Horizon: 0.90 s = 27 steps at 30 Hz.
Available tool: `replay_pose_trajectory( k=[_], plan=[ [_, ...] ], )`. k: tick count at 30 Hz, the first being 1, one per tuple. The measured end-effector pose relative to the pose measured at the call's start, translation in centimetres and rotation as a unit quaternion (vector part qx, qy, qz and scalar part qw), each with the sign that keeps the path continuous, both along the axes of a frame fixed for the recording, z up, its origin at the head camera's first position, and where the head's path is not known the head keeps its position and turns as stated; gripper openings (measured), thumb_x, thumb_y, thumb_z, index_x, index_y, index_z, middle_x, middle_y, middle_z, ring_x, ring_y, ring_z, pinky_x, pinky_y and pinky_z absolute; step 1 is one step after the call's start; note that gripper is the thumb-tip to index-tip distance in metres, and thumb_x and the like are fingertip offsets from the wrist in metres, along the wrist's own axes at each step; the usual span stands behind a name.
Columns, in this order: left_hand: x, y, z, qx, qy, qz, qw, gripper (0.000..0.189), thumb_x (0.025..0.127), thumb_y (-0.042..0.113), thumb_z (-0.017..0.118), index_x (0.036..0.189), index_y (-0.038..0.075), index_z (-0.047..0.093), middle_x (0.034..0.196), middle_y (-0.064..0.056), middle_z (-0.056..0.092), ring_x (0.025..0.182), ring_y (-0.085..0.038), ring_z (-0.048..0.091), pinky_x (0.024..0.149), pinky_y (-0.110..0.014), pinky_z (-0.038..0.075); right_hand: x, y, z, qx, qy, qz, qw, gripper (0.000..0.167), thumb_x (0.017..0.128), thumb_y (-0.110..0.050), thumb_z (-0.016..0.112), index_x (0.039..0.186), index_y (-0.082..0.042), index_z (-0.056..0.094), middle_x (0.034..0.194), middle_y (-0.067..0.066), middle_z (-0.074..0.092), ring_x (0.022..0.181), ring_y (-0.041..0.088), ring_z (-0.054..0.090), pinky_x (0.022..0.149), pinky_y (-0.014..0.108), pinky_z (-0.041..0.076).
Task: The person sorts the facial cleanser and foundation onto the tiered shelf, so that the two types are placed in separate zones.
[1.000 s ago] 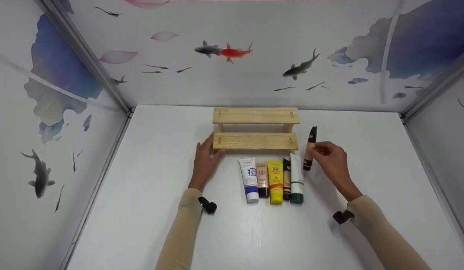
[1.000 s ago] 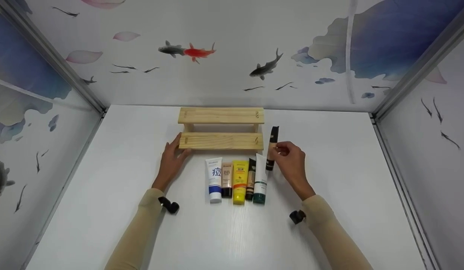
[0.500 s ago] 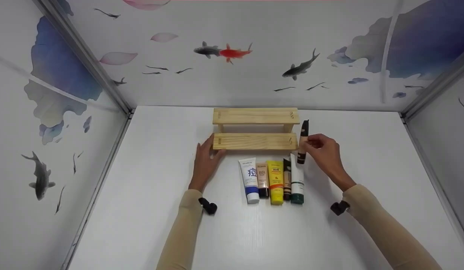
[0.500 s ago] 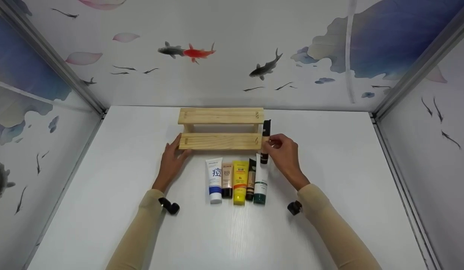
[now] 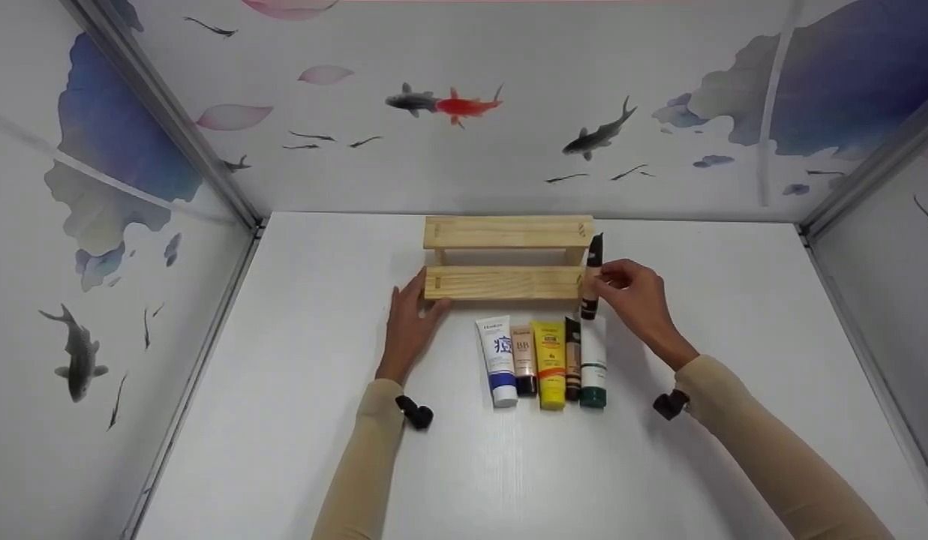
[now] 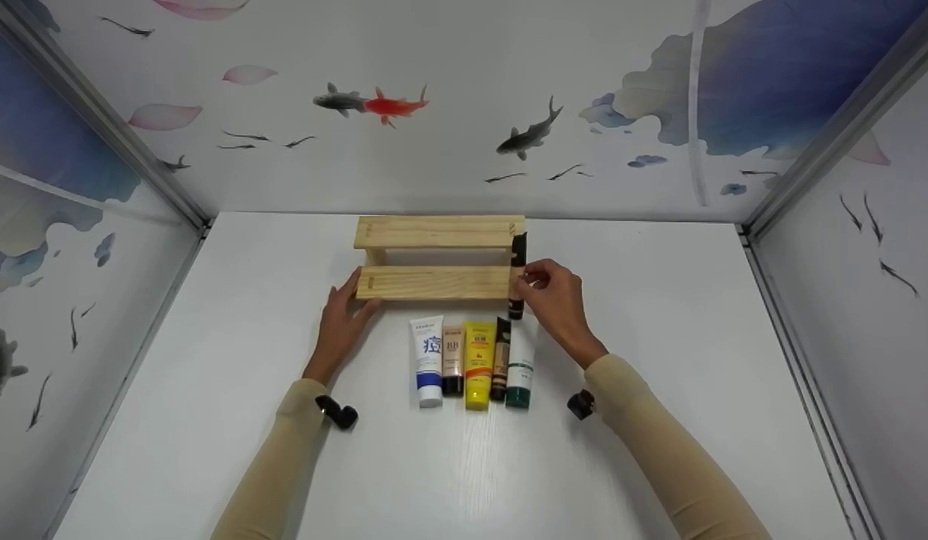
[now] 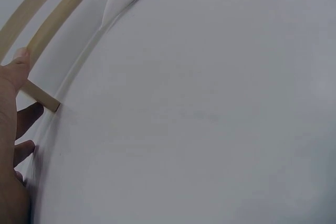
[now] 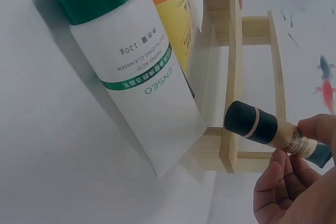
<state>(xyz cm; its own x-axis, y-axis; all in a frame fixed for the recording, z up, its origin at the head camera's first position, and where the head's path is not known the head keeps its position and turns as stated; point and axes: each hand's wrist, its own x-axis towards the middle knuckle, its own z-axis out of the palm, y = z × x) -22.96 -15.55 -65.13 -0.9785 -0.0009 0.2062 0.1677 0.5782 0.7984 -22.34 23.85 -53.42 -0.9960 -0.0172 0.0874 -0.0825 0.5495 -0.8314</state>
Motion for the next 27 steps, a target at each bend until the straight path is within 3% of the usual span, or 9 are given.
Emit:
replay_pose_trajectory(
  k=[12, 18, 27],
  plan=[
    [0.1, 0.0, 0.1, 0.004, 0.005, 0.002, 1.0000, 0.087, 0.106, 0.062, 0.065, 0.174, 0.016, 0.035, 0.174, -0.004, 0.045, 0.164, -0.023, 0.036, 0.140, -0.041, -0.001, -0.8, -1.7, 1.0, -0.022, -0.018, 0.012, 0.9995, 0.032, 0.103, -0.022, 0.078, 0.126, -0.001, 0.076, 0.116, 0.015, 0.075, 0.099, 0.025, 0.066, 0.076, 0.015, 0.056],
    [0.1, 0.2, 0.2, -0.009, 0.003, 0.007, 0.9999, 0.087, 0.107, 0.059, 0.066, 0.174, 0.014, 0.035, 0.173, -0.006, 0.045, 0.163, -0.025, 0.037, 0.140, -0.043, 0.001, -1.0, -3.0, 1.5, -0.036, 0.003, 0.040, 0.9985, 0.028, 0.102, -0.018, 0.079, 0.124, -0.001, 0.078, 0.113, 0.015, 0.076, 0.096, 0.024, 0.069, 0.077, 0.022, 0.056],
    [0.3, 0.2, 0.3, -0.004, -0.005, 0.009, 0.9999, 0.088, 0.106, 0.065, 0.063, 0.174, 0.017, 0.035, 0.174, -0.004, 0.044, 0.164, -0.022, 0.035, 0.140, -0.039, 0.000, -1.3, -5.6, 2.4, -0.018, 0.015, 0.072, 0.9971, 0.030, 0.101, -0.018, 0.081, 0.126, -0.003, 0.077, 0.116, 0.013, 0.075, 0.102, 0.025, 0.068, 0.084, 0.025, 0.057]
  ],
)
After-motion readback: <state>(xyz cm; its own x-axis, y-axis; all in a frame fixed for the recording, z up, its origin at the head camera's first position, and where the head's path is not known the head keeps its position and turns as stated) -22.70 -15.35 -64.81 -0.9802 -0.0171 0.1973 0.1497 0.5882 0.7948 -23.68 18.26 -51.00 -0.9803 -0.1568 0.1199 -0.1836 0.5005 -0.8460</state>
